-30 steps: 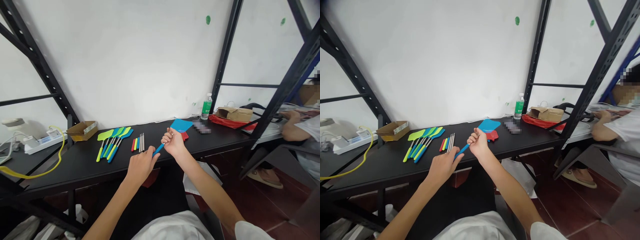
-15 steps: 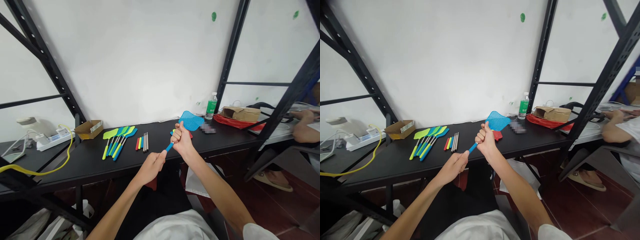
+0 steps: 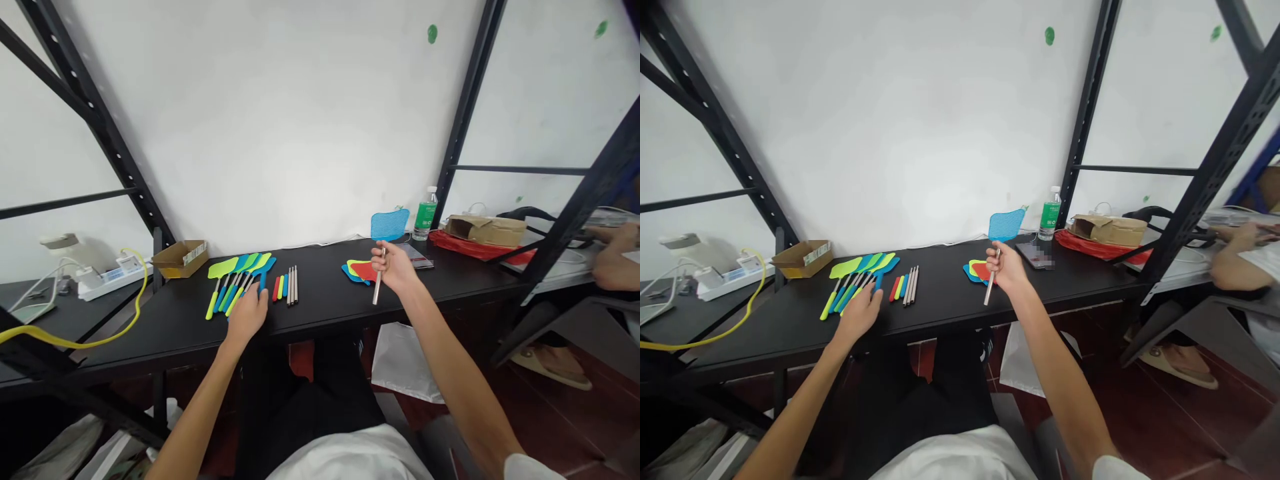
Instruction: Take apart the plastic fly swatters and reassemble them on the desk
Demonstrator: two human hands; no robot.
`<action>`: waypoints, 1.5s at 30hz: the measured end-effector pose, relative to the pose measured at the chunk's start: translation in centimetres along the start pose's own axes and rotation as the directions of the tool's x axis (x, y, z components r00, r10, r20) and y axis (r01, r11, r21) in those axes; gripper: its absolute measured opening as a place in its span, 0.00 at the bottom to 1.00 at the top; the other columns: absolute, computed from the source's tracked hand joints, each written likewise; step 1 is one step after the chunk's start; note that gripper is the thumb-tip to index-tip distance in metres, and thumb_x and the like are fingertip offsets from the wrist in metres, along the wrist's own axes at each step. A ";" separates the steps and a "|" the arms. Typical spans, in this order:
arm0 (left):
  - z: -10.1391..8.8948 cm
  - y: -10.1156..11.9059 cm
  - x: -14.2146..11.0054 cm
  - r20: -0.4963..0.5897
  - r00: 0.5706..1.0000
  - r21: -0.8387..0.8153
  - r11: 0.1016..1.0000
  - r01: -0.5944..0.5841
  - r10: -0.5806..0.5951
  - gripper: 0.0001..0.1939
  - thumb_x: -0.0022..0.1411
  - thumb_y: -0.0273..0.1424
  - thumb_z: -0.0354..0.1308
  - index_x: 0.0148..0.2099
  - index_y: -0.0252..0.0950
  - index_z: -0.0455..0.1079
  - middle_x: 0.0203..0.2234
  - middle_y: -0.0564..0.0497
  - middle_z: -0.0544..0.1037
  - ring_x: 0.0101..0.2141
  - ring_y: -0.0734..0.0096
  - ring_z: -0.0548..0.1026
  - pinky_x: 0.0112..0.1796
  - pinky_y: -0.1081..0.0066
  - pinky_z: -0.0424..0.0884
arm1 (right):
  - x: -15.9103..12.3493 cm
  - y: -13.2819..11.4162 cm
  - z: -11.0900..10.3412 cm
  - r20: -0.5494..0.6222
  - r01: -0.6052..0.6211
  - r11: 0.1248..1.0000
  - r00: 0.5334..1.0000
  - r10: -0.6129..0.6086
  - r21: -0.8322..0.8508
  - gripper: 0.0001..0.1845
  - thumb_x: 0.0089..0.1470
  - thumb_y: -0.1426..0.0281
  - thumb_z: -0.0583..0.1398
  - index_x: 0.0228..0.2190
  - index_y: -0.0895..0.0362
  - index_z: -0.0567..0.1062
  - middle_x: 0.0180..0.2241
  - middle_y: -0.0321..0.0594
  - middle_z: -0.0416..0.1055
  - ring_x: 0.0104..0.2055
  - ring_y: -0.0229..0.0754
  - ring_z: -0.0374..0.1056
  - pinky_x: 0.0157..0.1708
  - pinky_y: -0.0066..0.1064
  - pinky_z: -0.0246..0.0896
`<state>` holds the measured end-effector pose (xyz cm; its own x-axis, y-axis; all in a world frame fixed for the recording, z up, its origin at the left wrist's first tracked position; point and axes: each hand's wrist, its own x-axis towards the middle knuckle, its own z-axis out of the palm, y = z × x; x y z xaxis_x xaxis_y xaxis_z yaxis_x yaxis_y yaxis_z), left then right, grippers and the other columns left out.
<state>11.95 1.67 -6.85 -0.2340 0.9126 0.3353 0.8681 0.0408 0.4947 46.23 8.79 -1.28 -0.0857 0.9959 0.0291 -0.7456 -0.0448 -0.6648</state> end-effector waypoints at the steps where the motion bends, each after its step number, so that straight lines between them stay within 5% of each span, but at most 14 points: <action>1: 0.2 -0.8 0.3 -0.005 1.000 0.111 0.994 0.021 -0.020 0.25 0.70 0.39 0.42 0.60 0.33 0.66 0.47 0.37 0.78 0.48 0.51 0.75 0.41 0.63 0.69 | 0.2 0.9 0.3 -0.039 0.030 0.999 0.999 -0.031 -0.025 0.06 0.61 0.74 0.57 0.30 0.57 0.68 0.21 0.34 0.64 0.17 0.29 0.51 0.13 0.19 0.46; 4: 0.6 -1.6 0.5 0.017 1.000 0.266 0.964 0.014 -0.019 0.28 0.70 0.40 0.40 0.66 0.32 0.62 0.50 0.37 0.78 0.50 0.49 0.75 0.42 0.62 0.69 | 0.3 3.7 1.5 -0.019 0.100 0.991 0.995 -0.101 -0.085 0.03 0.59 0.74 0.59 0.32 0.58 0.72 0.24 0.38 0.68 0.20 0.31 0.56 0.16 0.20 0.51; 9: 0.4 -0.7 0.1 0.066 0.996 0.209 0.976 -0.065 0.052 0.29 0.69 0.41 0.43 0.66 0.33 0.63 0.40 0.43 0.80 0.43 0.54 0.77 0.39 0.64 0.70 | -0.9 6.7 2.9 0.174 0.031 0.985 0.985 -0.001 -0.172 0.12 0.55 0.63 0.66 0.31 0.59 0.73 0.21 0.33 0.63 0.19 0.30 0.53 0.15 0.21 0.45; 12: -0.4 0.1 0.0 0.014 0.995 0.034 0.994 -0.100 0.100 0.27 0.68 0.40 0.47 0.62 0.32 0.68 0.41 0.42 0.80 0.44 0.54 0.76 0.42 0.63 0.69 | -2.3 7.9 3.8 0.288 -0.102 0.974 0.944 0.158 -0.200 0.14 0.58 0.60 0.64 0.32 0.59 0.72 0.18 0.28 0.57 0.17 0.30 0.48 0.14 0.20 0.41; 14: -0.9 1.3 -0.5 0.035 0.993 -0.246 0.964 -0.100 0.112 0.27 0.66 0.43 0.50 0.59 0.32 0.71 0.42 0.42 0.80 0.43 0.56 0.76 0.41 0.64 0.70 | -3.5 8.7 4.4 0.393 -0.271 0.947 0.862 0.319 -0.175 0.13 0.63 0.62 0.59 0.32 0.58 0.70 0.16 0.25 0.51 0.16 0.29 0.42 0.14 0.20 0.39; 17: -1.6 4.2 -2.0 0.226 0.950 -0.776 0.629 0.042 0.215 0.30 0.64 0.50 0.55 0.57 0.34 0.73 0.47 0.40 0.79 0.46 0.56 0.75 0.37 0.66 0.71 | -5.4 9.9 5.5 0.553 -0.540 0.831 0.655 0.516 -0.136 0.13 0.68 0.64 0.54 0.31 0.56 0.65 0.16 0.24 0.45 0.16 0.30 0.33 0.12 0.19 0.35; 19: -1.8 6.3 -3.4 0.305 0.891 -0.922 0.337 0.189 0.335 0.28 0.61 0.52 0.58 0.51 0.33 0.77 0.49 0.38 0.79 0.49 0.54 0.74 0.43 0.64 0.72 | -6.5 10.7 6.0 0.620 -0.633 0.761 0.542 0.567 -0.143 0.14 0.69 0.65 0.52 0.29 0.55 0.62 0.17 0.23 0.42 0.16 0.30 0.29 0.11 0.19 0.31; 22: -1.8 8.7 -5.1 0.396 0.839 -0.916 0.103 0.387 0.373 0.26 0.60 0.51 0.61 0.45 0.33 0.79 0.48 0.39 0.79 0.49 0.55 0.75 0.48 0.62 0.71 | -7.4 11.5 6.6 0.666 -0.649 0.743 0.482 0.569 -0.165 0.17 0.68 0.64 0.52 0.27 0.54 0.58 0.17 0.23 0.40 0.17 0.31 0.25 0.11 0.20 0.27; 25: -1.4 9.9 -5.7 0.407 0.889 -0.905 -0.045 0.424 0.209 0.20 0.57 0.46 0.66 0.39 0.33 0.80 0.43 0.42 0.81 0.45 0.60 0.77 0.47 0.66 0.72 | -7.8 12.0 7.0 0.654 -0.584 0.791 0.528 0.542 -0.184 0.18 0.67 0.62 0.54 0.26 0.54 0.58 0.17 0.23 0.40 0.17 0.30 0.25 0.11 0.20 0.27; 28: -1.2 10.0 -5.3 0.359 0.933 -0.930 -0.080 0.360 0.026 0.15 0.52 0.39 0.71 0.35 0.31 0.79 0.40 0.42 0.81 0.40 0.65 0.78 0.41 0.70 0.72 | -8.5 12.8 7.3 0.590 -0.459 0.854 0.629 0.506 -0.244 0.20 0.63 0.57 0.59 0.26 0.55 0.60 0.16 0.22 0.41 0.17 0.29 0.28 0.11 0.21 0.28; 32: -2.6 7.9 -3.5 0.150 0.970 -0.988 -0.076 0.137 -0.194 0.16 0.48 0.38 0.73 0.35 0.32 0.78 0.41 0.45 0.81 0.33 0.73 0.76 0.33 0.74 0.70 | -8.6 13.8 7.1 0.492 -0.257 0.893 0.761 0.423 -0.369 0.23 0.57 0.52 0.63 0.26 0.55 0.63 0.16 0.21 0.43 0.16 0.27 0.32 0.12 0.20 0.29; 34: -3.8 6.1 -2.4 0.001 0.947 -0.999 -0.034 -0.011 -0.322 0.16 0.47 0.38 0.73 0.35 0.33 0.77 0.40 0.46 0.81 0.32 0.75 0.75 0.32 0.75 0.69 | -7.2 13.9 6.8 0.426 -0.209 0.881 0.813 0.398 -0.425 0.22 0.58 0.52 0.62 0.26 0.56 0.64 0.16 0.22 0.46 0.15 0.27 0.34 0.13 0.20 0.30; 39: -5.3 3.0 -0.8 -0.057 0.940 -0.998 0.057 -0.040 -0.336 0.18 0.48 0.40 0.73 0.37 0.33 0.78 0.41 0.45 0.81 0.31 0.76 0.74 0.31 0.76 0.68 | 0.8 13.9 7.1 0.109 -0.131 0.850 0.970 0.215 -0.511 0.10 0.62 0.69 0.55 0.45 0.58 0.67 0.22 0.32 0.65 0.16 0.30 0.52 0.14 0.20 0.43; 45: -3.9 3.3 -0.9 -0.036 0.954 -0.996 0.090 -0.009 -0.297 0.22 0.49 0.45 0.71 0.40 0.33 0.79 0.42 0.43 0.81 0.30 0.76 0.74 0.30 0.76 0.67 | 5.9 15.5 7.1 -0.087 -0.129 0.788 0.992 0.096 -0.602 0.40 0.50 0.80 0.58 0.63 0.55 0.57 0.39 0.42 0.71 0.30 0.37 0.69 0.29 0.28 0.67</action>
<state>13.35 -0.64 -2.39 -0.4967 0.8442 0.2015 -0.3559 -0.4099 0.8398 29.47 13.38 -6.13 -0.0996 0.9900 -0.0998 -0.1782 -0.1164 -0.9771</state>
